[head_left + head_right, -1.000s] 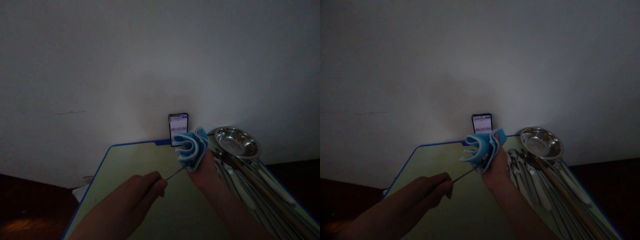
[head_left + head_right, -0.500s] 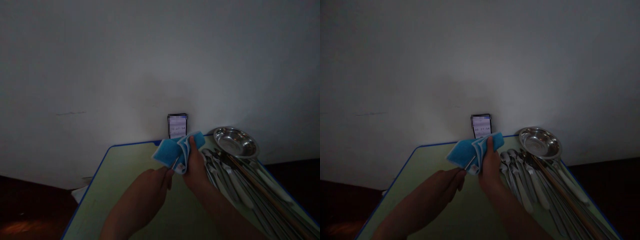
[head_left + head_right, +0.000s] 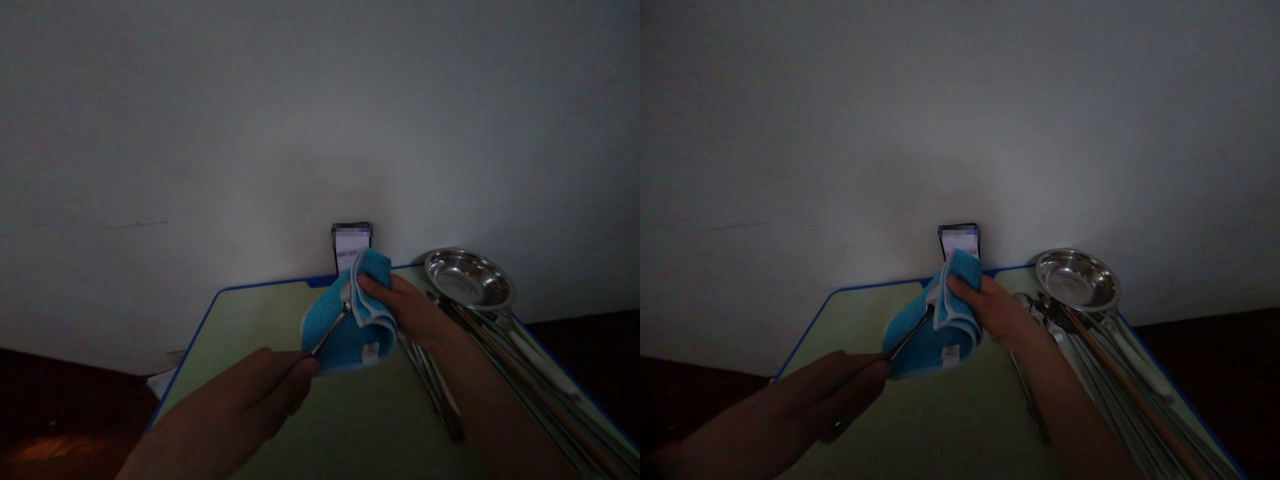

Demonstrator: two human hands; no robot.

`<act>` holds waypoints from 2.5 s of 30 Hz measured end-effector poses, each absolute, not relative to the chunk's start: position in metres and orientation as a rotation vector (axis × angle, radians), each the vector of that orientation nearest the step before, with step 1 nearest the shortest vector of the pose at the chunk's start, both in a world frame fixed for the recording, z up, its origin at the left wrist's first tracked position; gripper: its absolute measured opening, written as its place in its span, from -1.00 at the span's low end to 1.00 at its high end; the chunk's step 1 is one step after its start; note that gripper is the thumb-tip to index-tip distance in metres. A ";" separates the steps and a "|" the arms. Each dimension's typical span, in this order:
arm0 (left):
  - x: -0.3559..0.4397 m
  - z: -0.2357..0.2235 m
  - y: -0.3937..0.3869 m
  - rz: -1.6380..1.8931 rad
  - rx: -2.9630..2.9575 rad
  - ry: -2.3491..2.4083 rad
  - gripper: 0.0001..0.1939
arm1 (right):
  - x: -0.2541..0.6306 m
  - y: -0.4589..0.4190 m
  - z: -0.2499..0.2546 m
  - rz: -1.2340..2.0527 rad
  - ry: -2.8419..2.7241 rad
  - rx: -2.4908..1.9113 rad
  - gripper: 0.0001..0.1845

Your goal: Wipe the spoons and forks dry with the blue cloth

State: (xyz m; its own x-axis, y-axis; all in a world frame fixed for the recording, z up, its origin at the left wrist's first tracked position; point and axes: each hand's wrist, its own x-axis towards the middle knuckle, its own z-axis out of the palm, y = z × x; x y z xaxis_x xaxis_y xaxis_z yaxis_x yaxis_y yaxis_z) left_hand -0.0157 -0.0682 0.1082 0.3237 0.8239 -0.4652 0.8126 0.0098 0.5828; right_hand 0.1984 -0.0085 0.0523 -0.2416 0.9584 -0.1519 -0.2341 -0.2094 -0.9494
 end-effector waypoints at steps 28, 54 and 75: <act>0.000 0.102 -0.054 0.128 2.010 1.384 -0.60 | 0.209 -0.010 0.067 1.170 -1.684 -1.394 -0.52; -0.010 0.102 -0.053 0.292 2.068 1.381 -0.66 | 0.220 -0.014 0.057 1.626 -1.590 -1.072 -0.66; -0.002 0.100 -0.050 0.319 1.829 1.272 -0.69 | 0.205 -0.013 0.059 1.185 -1.504 -0.964 -0.69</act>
State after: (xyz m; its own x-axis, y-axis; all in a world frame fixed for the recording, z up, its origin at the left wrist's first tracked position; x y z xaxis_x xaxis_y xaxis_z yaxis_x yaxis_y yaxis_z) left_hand -0.0016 -0.0503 0.0995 0.4471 0.8582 -0.2522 0.6381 -0.1084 0.7623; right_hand 0.2055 -0.0129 0.0588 -0.2307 0.9509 0.2062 0.0218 0.2169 -0.9759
